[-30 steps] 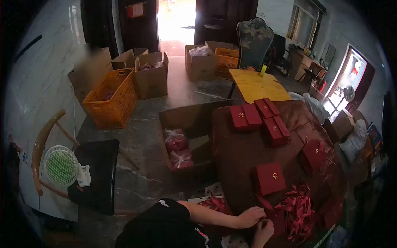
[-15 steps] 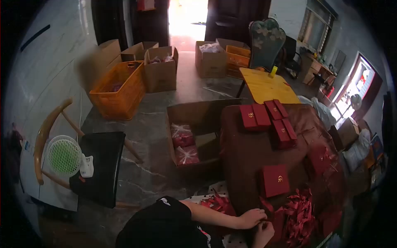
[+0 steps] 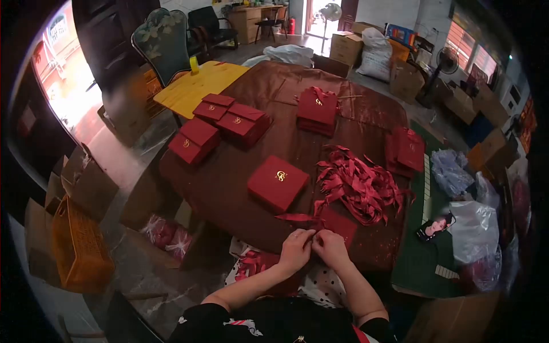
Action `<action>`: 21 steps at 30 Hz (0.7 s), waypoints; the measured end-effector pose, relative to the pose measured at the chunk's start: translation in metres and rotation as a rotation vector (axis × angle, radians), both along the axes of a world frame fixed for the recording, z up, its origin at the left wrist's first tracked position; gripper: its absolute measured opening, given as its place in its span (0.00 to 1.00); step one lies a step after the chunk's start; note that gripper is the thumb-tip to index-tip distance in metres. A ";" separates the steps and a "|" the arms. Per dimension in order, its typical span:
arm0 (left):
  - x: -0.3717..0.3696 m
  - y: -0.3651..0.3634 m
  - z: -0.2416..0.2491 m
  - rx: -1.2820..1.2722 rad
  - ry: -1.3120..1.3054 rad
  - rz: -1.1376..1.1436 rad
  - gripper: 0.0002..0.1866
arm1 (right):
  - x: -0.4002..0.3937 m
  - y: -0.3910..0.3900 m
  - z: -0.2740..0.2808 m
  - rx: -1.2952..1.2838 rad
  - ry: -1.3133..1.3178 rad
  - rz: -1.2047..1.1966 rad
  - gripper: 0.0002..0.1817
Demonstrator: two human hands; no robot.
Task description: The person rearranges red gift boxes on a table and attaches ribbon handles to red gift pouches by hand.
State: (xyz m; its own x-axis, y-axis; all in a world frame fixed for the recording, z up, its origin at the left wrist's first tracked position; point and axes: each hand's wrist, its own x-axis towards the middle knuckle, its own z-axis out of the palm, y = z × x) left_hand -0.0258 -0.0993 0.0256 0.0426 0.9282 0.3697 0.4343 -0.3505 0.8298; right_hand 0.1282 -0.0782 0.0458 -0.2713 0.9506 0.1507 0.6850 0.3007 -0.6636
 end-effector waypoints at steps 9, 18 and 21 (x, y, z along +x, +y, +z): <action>0.002 -0.004 -0.004 0.026 0.088 0.011 0.19 | -0.002 -0.002 -0.014 0.200 -0.117 0.106 0.09; -0.002 0.008 0.004 -0.133 -0.088 -0.073 0.23 | -0.001 -0.002 0.014 0.337 0.033 -0.057 0.10; 0.000 0.010 0.007 -0.088 -0.094 -0.081 0.23 | -0.004 -0.002 0.006 0.142 0.193 -0.164 0.11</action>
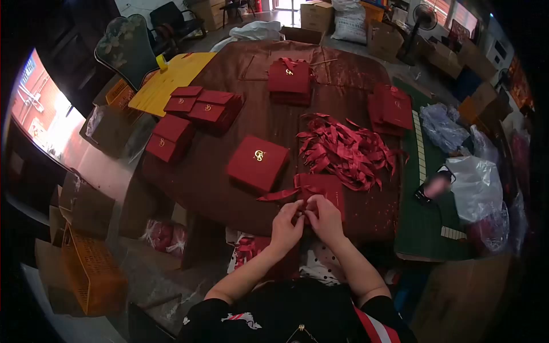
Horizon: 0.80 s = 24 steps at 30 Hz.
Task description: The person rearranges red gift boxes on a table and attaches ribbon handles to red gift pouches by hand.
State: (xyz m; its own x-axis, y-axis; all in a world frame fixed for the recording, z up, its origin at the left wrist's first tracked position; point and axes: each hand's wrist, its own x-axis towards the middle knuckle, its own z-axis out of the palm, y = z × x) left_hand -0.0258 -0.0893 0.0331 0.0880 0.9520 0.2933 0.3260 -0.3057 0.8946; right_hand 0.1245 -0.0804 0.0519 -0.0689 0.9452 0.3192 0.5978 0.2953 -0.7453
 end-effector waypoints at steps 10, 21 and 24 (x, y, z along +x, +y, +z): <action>-0.017 0.012 -0.003 0.057 0.398 0.025 0.14 | 0.021 0.006 -0.039 -0.148 0.318 0.041 0.15; -0.015 0.024 -0.001 0.268 0.522 -0.080 0.05 | 0.030 0.005 -0.020 -0.229 0.385 0.047 0.18; -0.016 0.011 0.001 0.212 0.493 -0.026 0.03 | 0.029 0.011 -0.033 -0.210 0.581 -0.011 0.23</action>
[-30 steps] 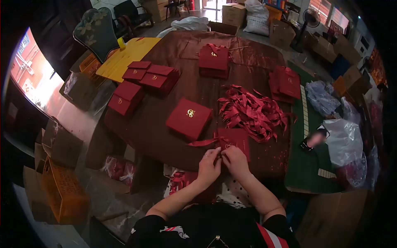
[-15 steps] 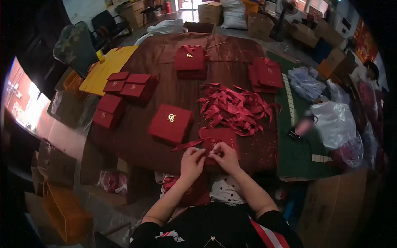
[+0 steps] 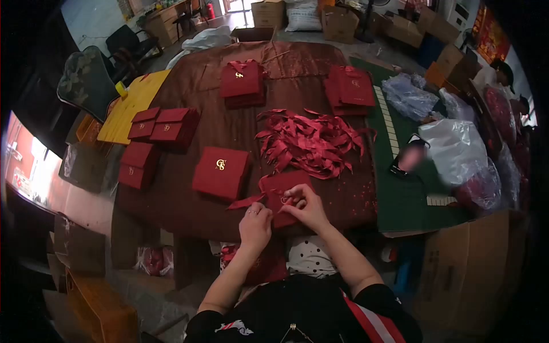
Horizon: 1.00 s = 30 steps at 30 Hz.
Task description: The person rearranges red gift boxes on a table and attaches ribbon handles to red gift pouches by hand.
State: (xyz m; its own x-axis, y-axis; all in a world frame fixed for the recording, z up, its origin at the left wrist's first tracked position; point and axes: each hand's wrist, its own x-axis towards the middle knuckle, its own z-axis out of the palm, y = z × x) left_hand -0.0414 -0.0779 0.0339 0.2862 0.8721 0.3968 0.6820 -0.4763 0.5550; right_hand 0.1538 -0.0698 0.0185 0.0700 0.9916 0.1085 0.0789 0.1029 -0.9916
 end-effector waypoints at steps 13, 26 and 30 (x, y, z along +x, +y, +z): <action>-0.078 -0.029 0.006 -0.015 -0.043 0.379 0.07 | -0.013 -0.003 -0.007 0.115 -0.223 -0.067 0.16; -0.025 -0.018 -0.015 0.152 0.346 -0.328 0.34 | -0.025 -0.040 0.008 -0.091 -0.118 0.086 0.14; -0.051 -0.042 -0.006 0.218 0.294 -0.472 0.22 | -0.012 -0.050 0.011 -0.277 0.036 0.215 0.16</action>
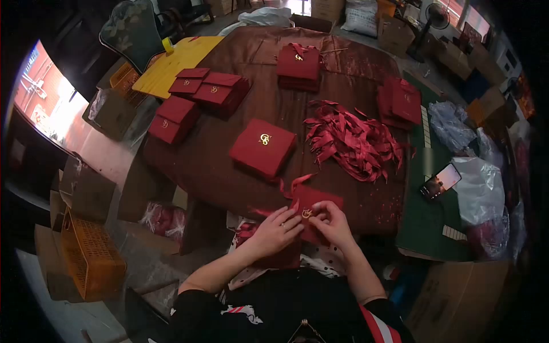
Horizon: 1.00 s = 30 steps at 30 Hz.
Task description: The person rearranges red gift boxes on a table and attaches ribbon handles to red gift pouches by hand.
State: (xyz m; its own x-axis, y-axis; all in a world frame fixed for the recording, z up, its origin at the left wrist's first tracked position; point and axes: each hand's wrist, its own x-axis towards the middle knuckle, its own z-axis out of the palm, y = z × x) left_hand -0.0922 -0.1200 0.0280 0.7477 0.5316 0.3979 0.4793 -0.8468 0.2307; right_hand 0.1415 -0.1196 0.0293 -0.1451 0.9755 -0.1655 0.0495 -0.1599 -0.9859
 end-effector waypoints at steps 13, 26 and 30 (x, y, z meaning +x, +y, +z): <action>-0.091 -0.091 0.011 -0.331 0.452 -0.105 0.30 | 0.019 0.115 0.022 0.828 -0.945 -0.017 0.14; -0.022 0.097 0.040 0.062 -0.020 0.576 0.44 | 0.009 0.089 0.021 0.911 -0.846 0.127 0.08; -0.010 0.103 0.007 0.049 0.128 0.585 0.37 | 0.008 0.053 0.023 0.826 -0.680 -0.017 0.10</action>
State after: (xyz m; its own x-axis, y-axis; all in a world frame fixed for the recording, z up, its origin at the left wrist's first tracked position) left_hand -0.1019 -0.0173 0.0352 0.3803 0.8525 0.3586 0.8902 -0.4426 0.1082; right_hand 0.1491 -0.0663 0.0525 -0.2565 0.8232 0.5065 0.6339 0.5388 -0.5549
